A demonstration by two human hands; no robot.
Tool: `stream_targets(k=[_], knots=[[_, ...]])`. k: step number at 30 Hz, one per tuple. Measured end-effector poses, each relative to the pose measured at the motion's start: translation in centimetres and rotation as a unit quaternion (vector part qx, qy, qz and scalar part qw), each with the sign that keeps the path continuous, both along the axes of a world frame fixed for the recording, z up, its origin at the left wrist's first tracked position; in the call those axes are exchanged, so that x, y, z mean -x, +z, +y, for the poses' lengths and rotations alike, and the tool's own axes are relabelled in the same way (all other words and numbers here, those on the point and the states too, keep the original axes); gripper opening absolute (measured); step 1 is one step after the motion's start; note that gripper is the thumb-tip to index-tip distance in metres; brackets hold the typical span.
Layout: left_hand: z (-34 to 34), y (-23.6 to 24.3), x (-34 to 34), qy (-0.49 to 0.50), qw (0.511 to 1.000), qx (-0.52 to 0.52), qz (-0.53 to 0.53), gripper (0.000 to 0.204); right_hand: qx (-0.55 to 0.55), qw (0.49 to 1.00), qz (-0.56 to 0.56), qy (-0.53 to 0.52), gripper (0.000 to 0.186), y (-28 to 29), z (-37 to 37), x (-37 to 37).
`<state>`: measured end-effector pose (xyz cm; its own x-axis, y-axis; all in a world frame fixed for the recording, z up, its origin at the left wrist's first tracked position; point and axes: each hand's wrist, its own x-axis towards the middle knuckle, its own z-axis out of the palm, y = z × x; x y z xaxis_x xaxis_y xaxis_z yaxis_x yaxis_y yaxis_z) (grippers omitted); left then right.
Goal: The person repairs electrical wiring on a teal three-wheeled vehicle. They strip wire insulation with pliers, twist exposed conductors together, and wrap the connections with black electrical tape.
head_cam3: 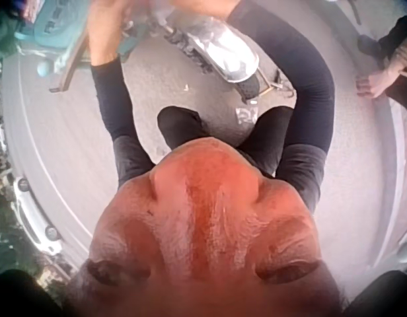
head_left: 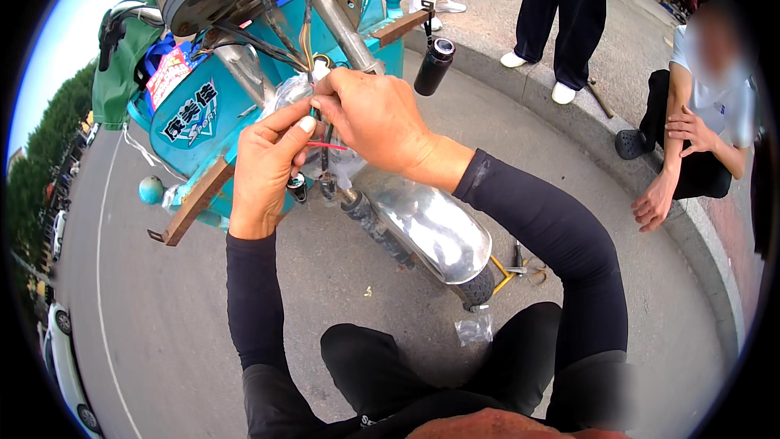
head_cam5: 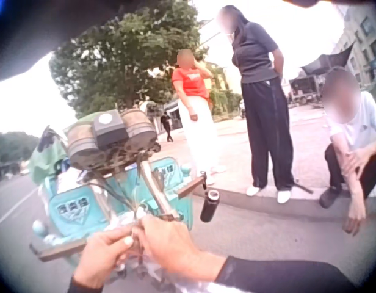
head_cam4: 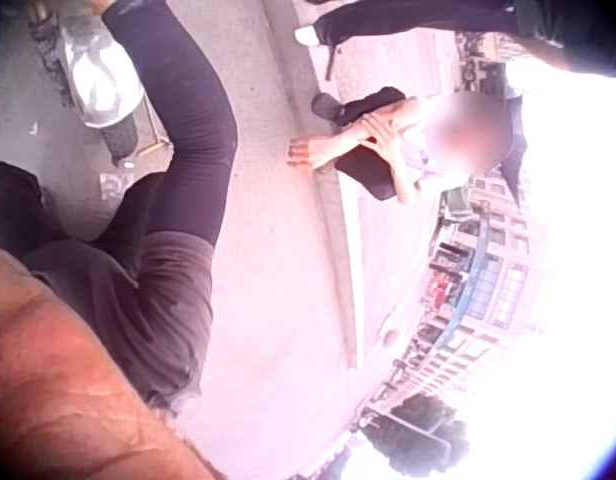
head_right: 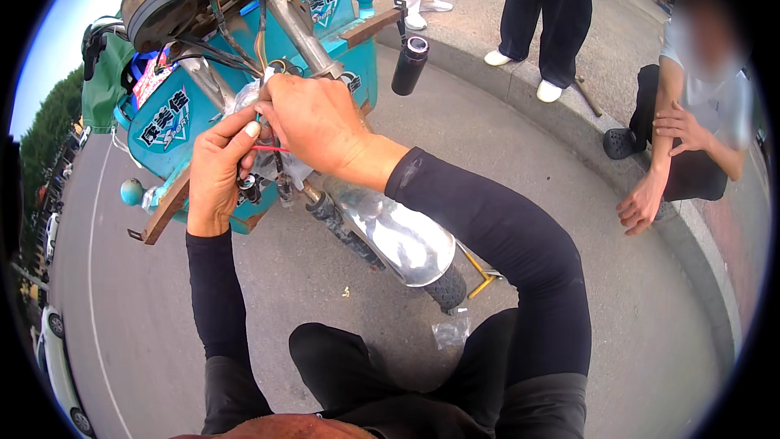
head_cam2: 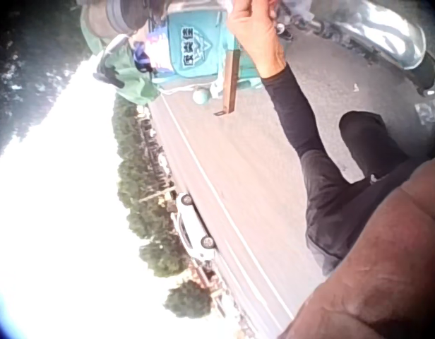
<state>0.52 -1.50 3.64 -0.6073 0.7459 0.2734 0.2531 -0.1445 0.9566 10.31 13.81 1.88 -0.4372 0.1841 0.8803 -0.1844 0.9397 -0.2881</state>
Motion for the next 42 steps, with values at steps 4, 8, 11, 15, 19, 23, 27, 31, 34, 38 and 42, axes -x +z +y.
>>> stream_targets(k=[4, 8, 11, 15, 19, 23, 27, 31, 34, 38, 42], knots=[[0.5, -0.3, -1.0, 0.016, 0.999, -0.002, 0.033, 0.037, 0.159, 0.987, 0.025, 0.026, 0.024, -1.2, -1.0, 0.6], [0.5, -0.8, -0.8, 0.026, 0.998, -0.007, 0.055, 0.037, 0.514, 0.821, -0.105, 0.226, 0.023, 0.3, -1.3, 0.0], [0.5, -0.7, -1.1, 0.03, 0.997, -0.022, 0.064, 0.037, 0.595, 0.745, -0.107, 0.282, 0.02, 1.0, -1.5, -0.7], [0.3, -1.4, -1.1, 0.038, 0.997, -0.048, 0.051, 0.038, 0.593, 0.75, -0.095, 0.278, 0.021, 0.8, -1.9, -0.4], [0.3, -2.0, -1.7, 0.013, 0.998, -0.059, -0.013, 0.042, 0.581, 0.758, -0.131, 0.267, 0.022, 0.6, -1.2, -0.6], [0.1, -2.0, -1.6, -0.008, 0.998, -0.062, -0.001, 0.043, 0.585, 0.746, -0.16, 0.273, 0.02, 0.8, -0.5, -0.6], [-0.2, -1.9, -1.3, -0.006, 0.998, -0.061, 0.013, 0.042, 0.586, 0.737, -0.181, 0.283, 0.021, 1.0, 0.1, -0.4], [0.0, -1.7, -0.8, -0.006, 0.998, -0.058, 0.04, 0.04, 0.587, 0.735, -0.173, 0.291, 0.021, 1.2, 0.3, -0.5], [0.2, -1.0, -0.5, -0.004, 0.994, -0.059, 0.087, 0.036, 0.584, 0.744, -0.161, 0.282, 0.022, 1.7, 0.0, -0.5], [0.3, 0.3, 0.0, -0.013, 0.989, -0.024, 0.142, 0.039, 0.599, 0.715, -0.196, 0.303, 0.023, 2.1, 1.4, 0.5], [0.7, 1.8, 1.1, -0.015, 0.989, 0.001, 0.144, 0.038, 0.603, 0.729, -0.159, 0.284, 0.025, 3.8, 0.6, 1.4]])
